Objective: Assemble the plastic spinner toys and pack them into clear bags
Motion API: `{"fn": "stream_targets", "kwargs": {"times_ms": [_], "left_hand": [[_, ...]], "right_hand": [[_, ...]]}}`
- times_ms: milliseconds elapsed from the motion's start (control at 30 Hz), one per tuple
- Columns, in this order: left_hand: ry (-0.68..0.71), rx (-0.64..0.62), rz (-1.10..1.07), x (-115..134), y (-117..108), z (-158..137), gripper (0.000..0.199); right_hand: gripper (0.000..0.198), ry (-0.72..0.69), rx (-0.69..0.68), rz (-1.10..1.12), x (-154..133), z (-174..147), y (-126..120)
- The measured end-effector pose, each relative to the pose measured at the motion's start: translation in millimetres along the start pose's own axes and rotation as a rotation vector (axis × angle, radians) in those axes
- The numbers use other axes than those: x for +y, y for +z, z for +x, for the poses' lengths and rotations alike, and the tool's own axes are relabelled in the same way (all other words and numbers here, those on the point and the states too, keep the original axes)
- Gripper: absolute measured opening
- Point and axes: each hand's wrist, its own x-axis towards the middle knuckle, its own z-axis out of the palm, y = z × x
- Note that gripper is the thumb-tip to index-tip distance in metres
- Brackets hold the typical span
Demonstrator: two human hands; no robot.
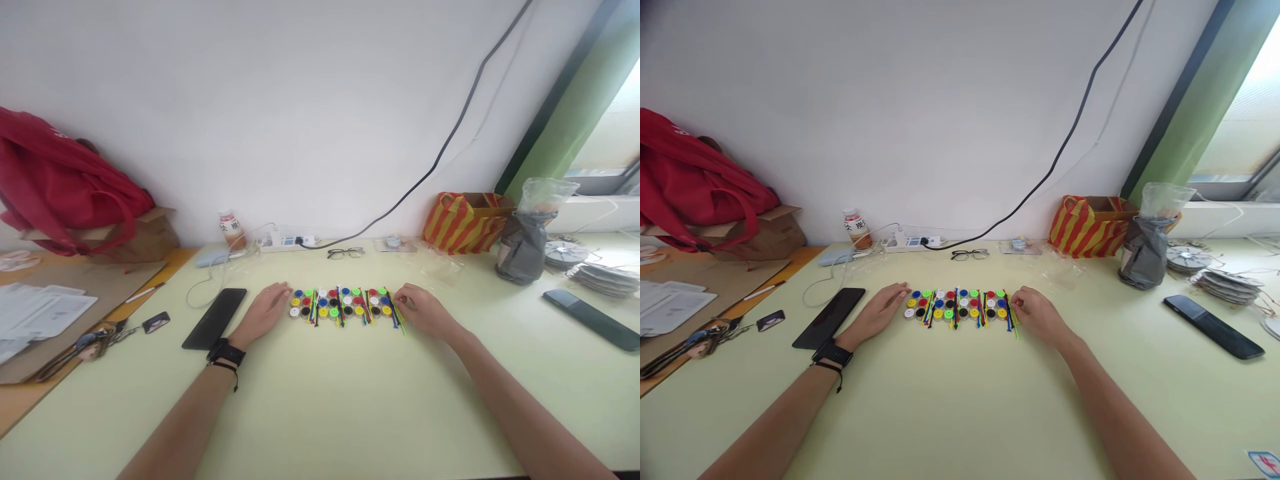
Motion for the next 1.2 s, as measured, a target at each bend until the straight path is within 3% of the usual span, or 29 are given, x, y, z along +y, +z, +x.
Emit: {"fn": "stream_targets", "kwargs": {"times_ms": [400,600,700,933,1200], "left_hand": [[-0.007,0.029,0.004,0,1,1,0.051],[-0.016,0.031,0.007,-2,1,0,0.051],[-0.018,0.015,0.007,0,0,-1,0.051],[0.019,0.055,0.015,6,-1,-2,0.049],[0.115,0.341,0.048,49,-14,-9,0.032]], "right_hand": [[0.012,-0.031,0.199,-0.024,2,-2,-6],[0.021,0.073,0.32,0.279,-7,-2,-9],[0.022,0.091,0.384,0.325,-10,-2,-9],[0.014,0.008,0.029,0.083,-23,-7,-5],[0.018,-0.015,-0.041,-0.074,-34,-6,5]]}}
